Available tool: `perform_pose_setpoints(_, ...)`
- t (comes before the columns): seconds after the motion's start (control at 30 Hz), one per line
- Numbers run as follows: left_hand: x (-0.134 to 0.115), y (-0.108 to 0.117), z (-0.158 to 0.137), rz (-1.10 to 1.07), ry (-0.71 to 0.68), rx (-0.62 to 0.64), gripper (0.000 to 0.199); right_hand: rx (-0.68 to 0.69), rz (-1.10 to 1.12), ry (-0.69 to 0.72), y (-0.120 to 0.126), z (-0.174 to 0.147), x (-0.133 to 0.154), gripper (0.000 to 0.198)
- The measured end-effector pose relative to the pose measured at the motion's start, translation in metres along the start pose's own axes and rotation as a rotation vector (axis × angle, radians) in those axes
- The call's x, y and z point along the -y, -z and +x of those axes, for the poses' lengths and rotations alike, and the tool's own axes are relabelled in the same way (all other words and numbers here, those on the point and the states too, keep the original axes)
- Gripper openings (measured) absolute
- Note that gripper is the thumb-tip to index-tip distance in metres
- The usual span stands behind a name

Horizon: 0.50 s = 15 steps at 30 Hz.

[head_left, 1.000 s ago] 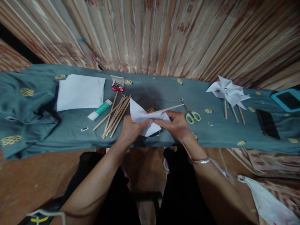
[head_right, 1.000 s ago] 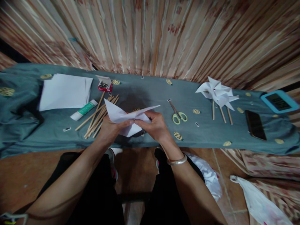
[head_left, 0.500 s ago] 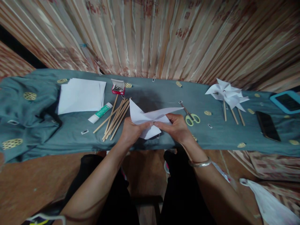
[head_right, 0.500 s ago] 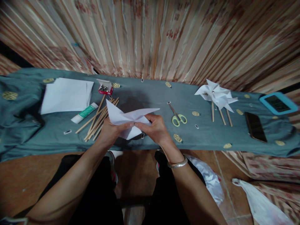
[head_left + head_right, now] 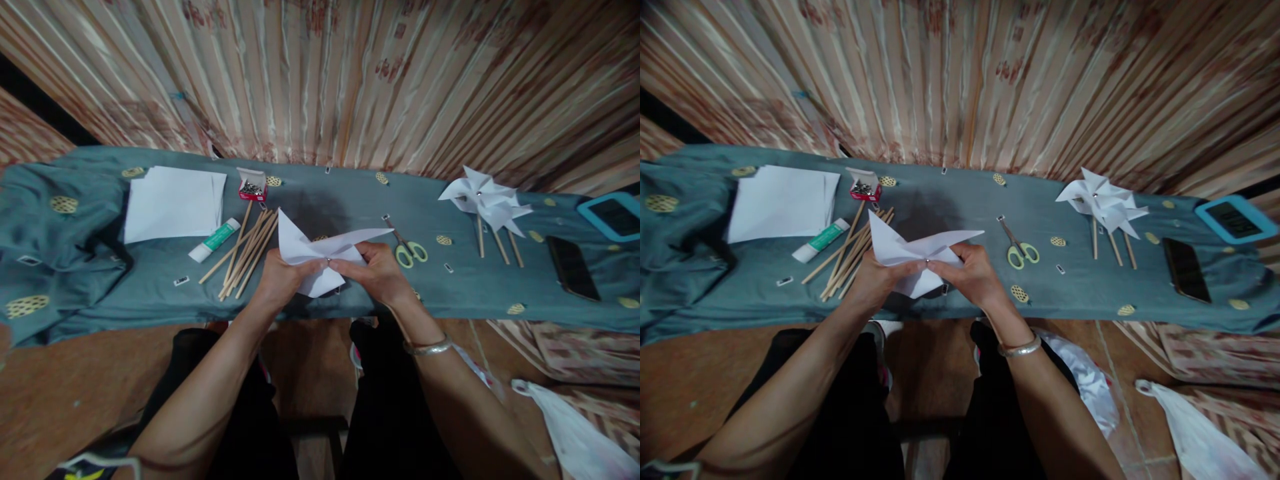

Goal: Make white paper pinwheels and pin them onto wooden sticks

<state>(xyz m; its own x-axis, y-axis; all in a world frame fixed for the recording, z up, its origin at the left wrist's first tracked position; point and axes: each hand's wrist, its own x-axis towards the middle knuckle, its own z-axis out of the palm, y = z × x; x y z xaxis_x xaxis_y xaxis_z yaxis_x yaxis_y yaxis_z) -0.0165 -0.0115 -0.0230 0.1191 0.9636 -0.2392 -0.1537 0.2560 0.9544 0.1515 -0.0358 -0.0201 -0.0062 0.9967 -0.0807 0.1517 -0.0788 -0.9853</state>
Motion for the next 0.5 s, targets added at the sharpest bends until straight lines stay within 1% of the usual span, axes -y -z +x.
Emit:
perform_pose_setpoints(0.13, -0.0018, -0.0001, -0.0011, 0.005, -0.001, -0.005, 0.034, -0.010, 0.007, 0.006, -0.0005, 0.0005, -0.0010, 0.027)
perform_pose_setpoints(0.3, -0.0003, 0.0006, 0.0001, 0.011, 0.009, 0.010, 0.034, -0.008, -0.015, 0.016, -0.0004, 0.0009, -0.0021, 0.029)
perform_pose_setpoints(0.5, 0.0034, 0.0020, 0.0011, 0.003, -0.001, 0.005, 0.030, -0.014, -0.045, 0.023, -0.0012, 0.0004, -0.0020, 0.026)
